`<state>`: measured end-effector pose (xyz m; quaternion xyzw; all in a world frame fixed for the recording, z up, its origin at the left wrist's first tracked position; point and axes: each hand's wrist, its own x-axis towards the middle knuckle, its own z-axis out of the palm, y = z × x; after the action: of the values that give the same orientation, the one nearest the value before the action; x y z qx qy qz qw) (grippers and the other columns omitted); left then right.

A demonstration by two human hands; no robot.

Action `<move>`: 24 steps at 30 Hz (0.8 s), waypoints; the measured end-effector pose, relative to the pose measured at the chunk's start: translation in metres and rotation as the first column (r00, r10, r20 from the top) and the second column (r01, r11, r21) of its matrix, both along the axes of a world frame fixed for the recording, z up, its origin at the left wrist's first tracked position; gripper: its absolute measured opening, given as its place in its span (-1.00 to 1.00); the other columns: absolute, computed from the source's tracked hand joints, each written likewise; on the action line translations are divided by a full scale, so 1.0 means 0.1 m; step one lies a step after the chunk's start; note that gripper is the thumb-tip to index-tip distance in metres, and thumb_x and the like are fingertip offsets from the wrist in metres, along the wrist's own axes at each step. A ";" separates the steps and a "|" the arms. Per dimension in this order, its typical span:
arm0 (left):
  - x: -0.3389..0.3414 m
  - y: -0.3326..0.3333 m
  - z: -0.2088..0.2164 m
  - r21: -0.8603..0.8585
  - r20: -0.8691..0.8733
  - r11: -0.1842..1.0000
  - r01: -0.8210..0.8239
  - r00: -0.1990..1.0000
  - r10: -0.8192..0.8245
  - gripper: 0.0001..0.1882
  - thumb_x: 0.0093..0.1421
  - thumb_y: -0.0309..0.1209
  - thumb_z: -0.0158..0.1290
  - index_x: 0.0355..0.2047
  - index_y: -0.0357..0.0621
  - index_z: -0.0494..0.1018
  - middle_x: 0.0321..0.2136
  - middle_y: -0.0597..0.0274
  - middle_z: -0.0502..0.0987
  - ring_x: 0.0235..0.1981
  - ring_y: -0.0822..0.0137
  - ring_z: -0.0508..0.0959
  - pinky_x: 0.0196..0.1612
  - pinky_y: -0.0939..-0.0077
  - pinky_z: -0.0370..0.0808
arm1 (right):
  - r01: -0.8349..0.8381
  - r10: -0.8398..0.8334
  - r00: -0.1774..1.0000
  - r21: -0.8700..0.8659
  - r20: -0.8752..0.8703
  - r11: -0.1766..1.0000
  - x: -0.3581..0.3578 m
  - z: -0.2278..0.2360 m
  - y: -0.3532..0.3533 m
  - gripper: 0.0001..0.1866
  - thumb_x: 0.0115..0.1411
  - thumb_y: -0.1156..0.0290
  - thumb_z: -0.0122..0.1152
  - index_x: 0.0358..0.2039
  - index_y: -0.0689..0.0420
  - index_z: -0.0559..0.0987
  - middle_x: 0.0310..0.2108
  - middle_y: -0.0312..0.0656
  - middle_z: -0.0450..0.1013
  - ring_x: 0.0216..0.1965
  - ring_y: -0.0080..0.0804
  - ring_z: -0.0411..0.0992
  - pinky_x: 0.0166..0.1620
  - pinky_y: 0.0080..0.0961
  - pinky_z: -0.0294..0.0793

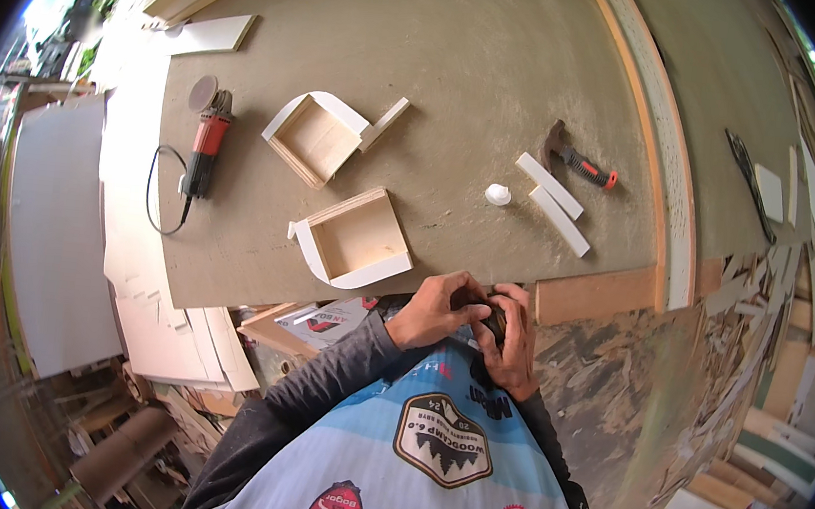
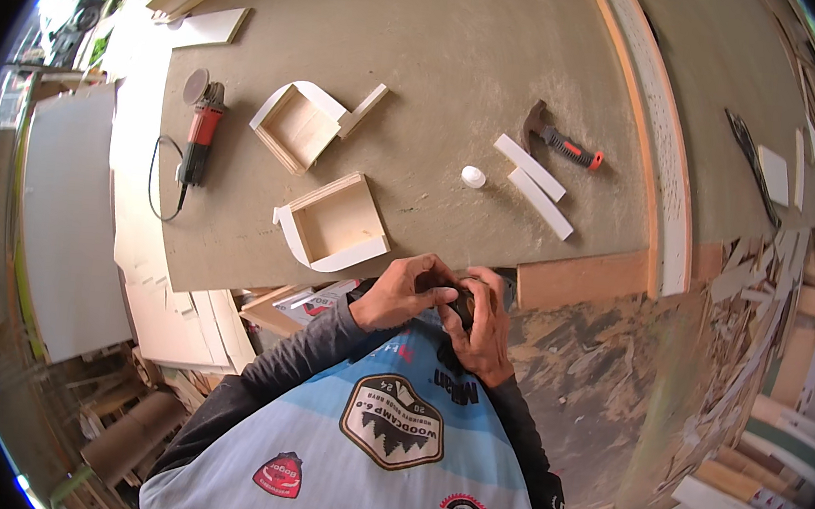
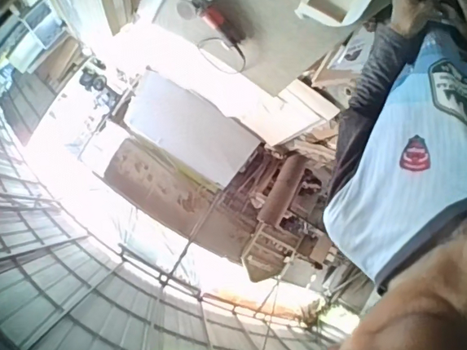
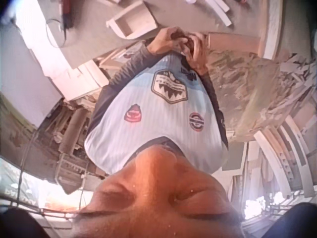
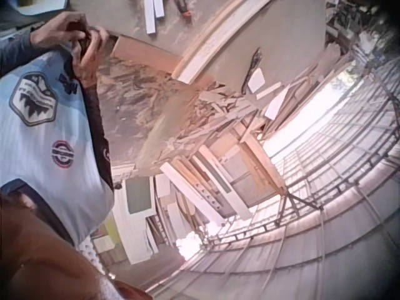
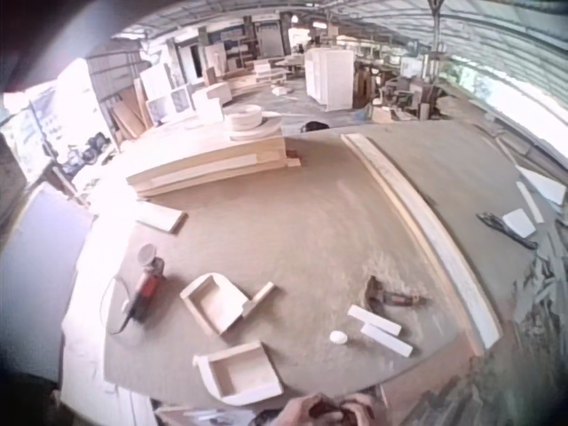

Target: The person cuts small wooden pieces using a manual saw, applies glue to the edges of the pieces, and joins them together to form a small box. They then use a hammer to secure one side and measure the progress with a measuring tape.

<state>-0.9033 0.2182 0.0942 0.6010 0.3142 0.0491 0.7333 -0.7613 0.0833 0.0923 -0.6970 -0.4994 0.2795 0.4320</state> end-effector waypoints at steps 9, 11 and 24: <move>-0.63 1.02 -0.37 0.220 0.007 0.959 -0.181 0.983 0.184 -0.84 0.33 -0.42 0.21 -0.21 -0.27 0.53 -0.38 0.32 0.57 -0.35 0.53 0.52 -0.27 0.59 0.48 | 0.044 -0.055 0.998 -0.423 -0.015 0.905 -0.37 -0.22 -0.52 -0.57 0.37 0.13 0.14 0.18 0.00 0.45 0.08 0.04 0.50 -0.01 0.19 0.51 -0.03 -0.12 0.53; -0.65 1.26 -0.35 0.389 -0.041 0.896 -0.216 0.967 0.251 -0.78 0.28 -0.40 0.26 -0.17 -0.27 0.52 -0.32 0.19 0.58 -0.28 0.42 0.55 -0.20 0.48 0.51 | 0.080 -0.116 0.992 -0.478 -0.046 0.875 -0.40 -0.29 -0.73 -0.59 0.38 0.11 0.12 0.14 0.02 0.47 0.06 0.05 0.51 -0.02 0.19 0.51 -0.04 -0.10 0.52; -1.00 1.02 -0.52 0.849 -0.442 0.370 0.378 0.891 0.102 0.60 -0.47 0.24 0.54 0.53 0.02 -0.09 0.38 -0.31 0.02 0.42 -0.27 0.02 0.41 -0.24 -0.11 | 0.072 -0.226 0.946 -0.532 -0.231 0.844 -0.69 -0.38 -0.72 -0.65 0.39 0.13 0.07 -0.08 0.17 0.54 -0.30 0.10 0.55 -0.25 0.06 0.55 -0.19 -0.20 0.46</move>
<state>-1.0034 0.3202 0.0419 0.9245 0.3305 0.0200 0.1887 -0.8308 0.0115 0.0543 -0.7766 -0.2823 0.4655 0.3170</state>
